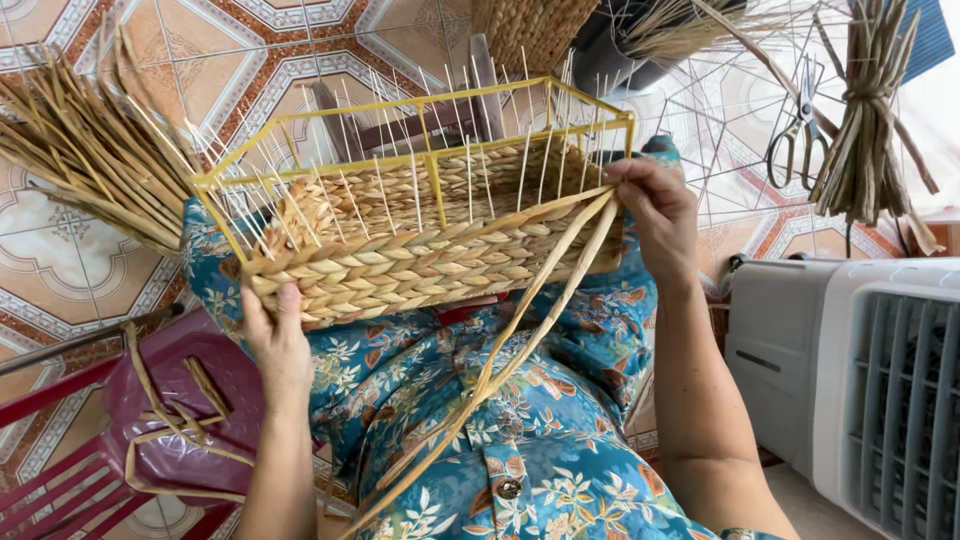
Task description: The person weaves a basket by hand, interlacing dried palm leaves through a yellow wire frame held on their lap. They repeatedly thread the leaves through vertical wires and pull them tight to build up the basket walls.
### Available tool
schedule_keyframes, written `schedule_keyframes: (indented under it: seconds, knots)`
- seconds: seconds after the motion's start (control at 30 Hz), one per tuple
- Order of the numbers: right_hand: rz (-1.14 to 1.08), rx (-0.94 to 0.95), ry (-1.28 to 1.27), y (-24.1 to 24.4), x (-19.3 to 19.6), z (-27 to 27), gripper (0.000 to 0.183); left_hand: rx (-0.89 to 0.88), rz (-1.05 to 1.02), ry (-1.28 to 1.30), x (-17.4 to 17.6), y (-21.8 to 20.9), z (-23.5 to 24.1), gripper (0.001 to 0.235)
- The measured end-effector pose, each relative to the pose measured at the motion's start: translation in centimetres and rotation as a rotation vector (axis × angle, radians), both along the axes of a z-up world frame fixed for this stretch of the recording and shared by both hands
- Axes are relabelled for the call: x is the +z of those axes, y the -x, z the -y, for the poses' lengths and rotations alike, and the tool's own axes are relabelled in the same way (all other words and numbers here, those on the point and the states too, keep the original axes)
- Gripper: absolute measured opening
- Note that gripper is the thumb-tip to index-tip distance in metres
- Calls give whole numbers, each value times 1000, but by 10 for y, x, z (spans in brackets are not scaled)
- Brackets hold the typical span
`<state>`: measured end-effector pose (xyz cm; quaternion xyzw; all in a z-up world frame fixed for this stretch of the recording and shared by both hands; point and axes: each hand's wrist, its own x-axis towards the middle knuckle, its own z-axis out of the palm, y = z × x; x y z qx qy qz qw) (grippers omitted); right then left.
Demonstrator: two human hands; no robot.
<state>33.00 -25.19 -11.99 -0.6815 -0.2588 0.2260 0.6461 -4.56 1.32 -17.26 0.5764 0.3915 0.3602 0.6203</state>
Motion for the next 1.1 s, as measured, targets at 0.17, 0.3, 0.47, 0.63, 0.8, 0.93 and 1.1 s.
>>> schedule_keyframes:
  seconds: [0.17, 0.3, 0.47, 0.63, 0.8, 0.93, 1.1]
  knots:
    - [289, 96, 337, 2, 31, 4, 32, -7, -362, -147, 30, -14, 6, 53]
    - [780, 126, 535, 2, 58, -8, 23, 16, -748, -889, 78, -36, -1, 56]
    - [906, 257, 652, -7, 74, -20, 23, -257, -211, -236, 169, -67, 24, 16]
    - [844, 344, 448, -24, 60, -27, 15, -1473, 158, -47, 199, -122, 39, 20]
    - [664, 163, 361, -22, 34, -25, 16, -988, -124, -109, 152, -201, 80, 25]
    - [419, 137, 323, -23, 25, -18, 11, -896, -403, 191, 120, -269, 85, 33]
    - [199, 148, 234, -30, 23, -16, 9, -779, -254, -206, 79, -304, 90, 16]
